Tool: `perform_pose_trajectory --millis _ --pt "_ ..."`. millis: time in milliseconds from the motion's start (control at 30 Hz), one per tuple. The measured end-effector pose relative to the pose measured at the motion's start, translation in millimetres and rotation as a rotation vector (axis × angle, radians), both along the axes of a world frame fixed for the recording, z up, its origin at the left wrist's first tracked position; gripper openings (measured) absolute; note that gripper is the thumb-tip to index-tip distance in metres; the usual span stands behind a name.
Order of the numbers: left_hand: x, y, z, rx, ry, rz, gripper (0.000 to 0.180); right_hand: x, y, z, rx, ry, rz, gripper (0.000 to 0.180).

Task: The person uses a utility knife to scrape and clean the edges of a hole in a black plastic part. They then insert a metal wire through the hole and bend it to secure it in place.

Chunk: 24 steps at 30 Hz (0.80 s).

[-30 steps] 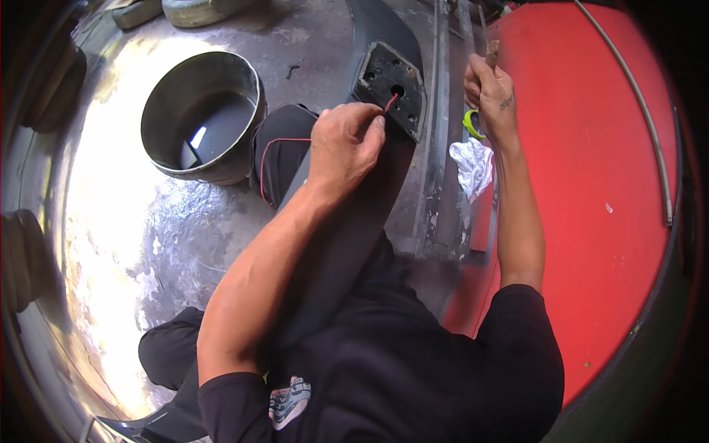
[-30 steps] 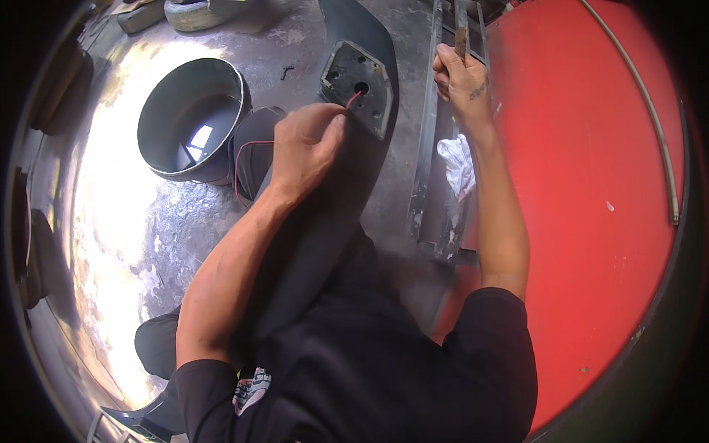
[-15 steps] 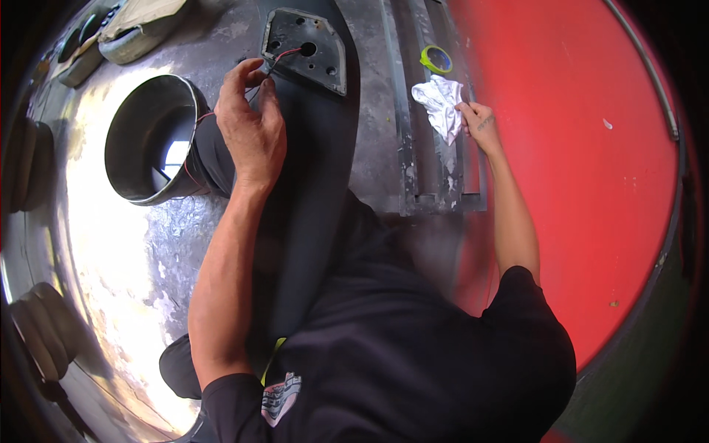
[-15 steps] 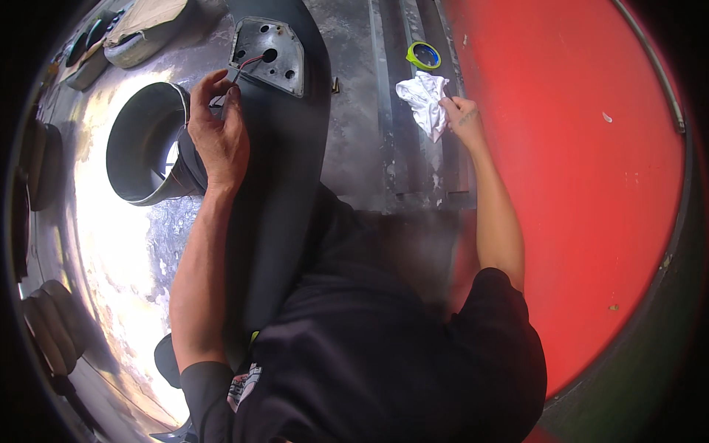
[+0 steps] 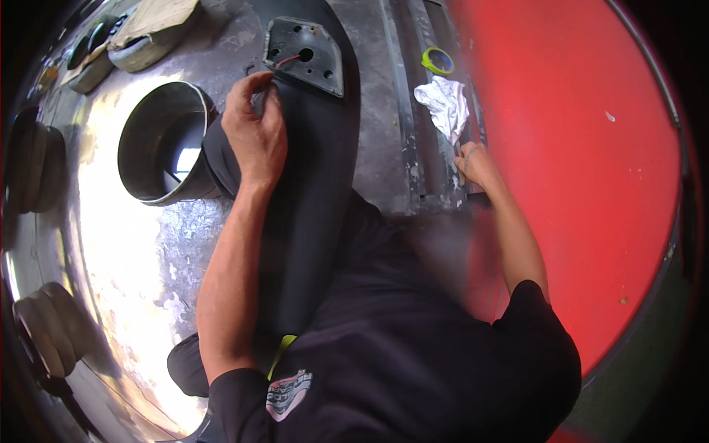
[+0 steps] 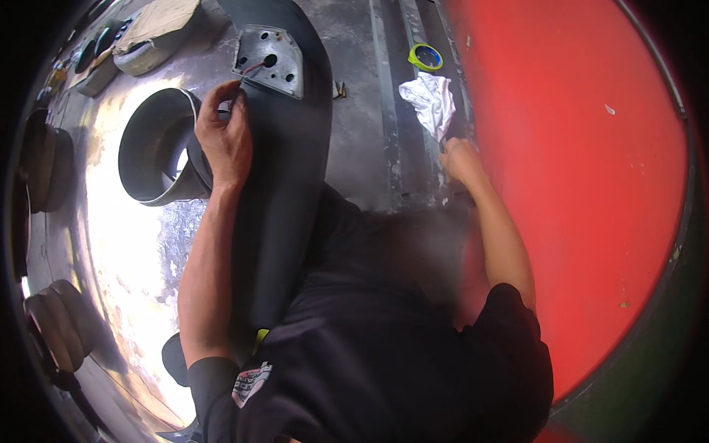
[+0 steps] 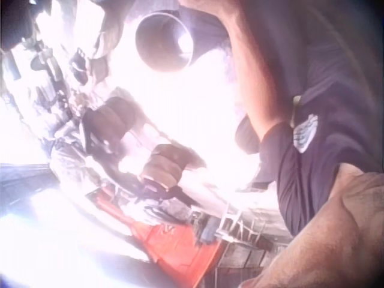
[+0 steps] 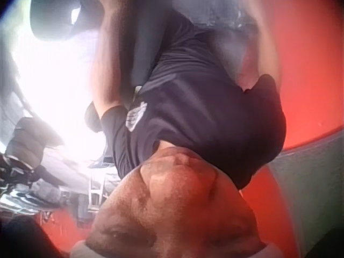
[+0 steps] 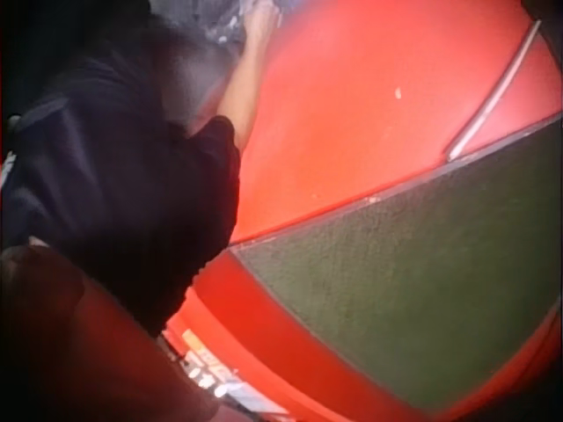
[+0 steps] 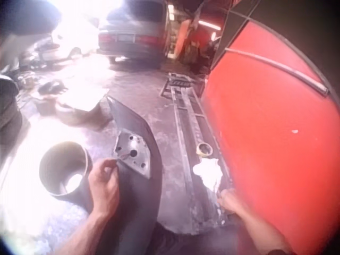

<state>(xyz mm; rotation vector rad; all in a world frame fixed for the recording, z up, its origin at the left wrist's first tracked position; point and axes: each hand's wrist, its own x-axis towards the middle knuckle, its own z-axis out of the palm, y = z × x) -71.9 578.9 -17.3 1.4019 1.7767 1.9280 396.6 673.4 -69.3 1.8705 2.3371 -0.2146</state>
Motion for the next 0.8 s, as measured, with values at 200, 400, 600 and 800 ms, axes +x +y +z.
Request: perform_pose_trajectory --millis 200,400,600,800 --pt "-2 -3 4 -0.063 0.031 -0.002 0.021 -45 -2 36 -0.009 -0.242 -0.010 0.034" --pt "-4 -4 3 -0.050 0.042 0.023 0.020 -178 -18 124 0.056 0.477 0.097 0.030" --pt "-6 3 13 -0.041 0.090 0.007 0.017 -269 -13 153 0.461 0.842 0.690 0.030" --pt "-58 22 41 -0.039 0.243 0.108 0.017 -316 4 141 0.533 0.648 0.907 0.034"
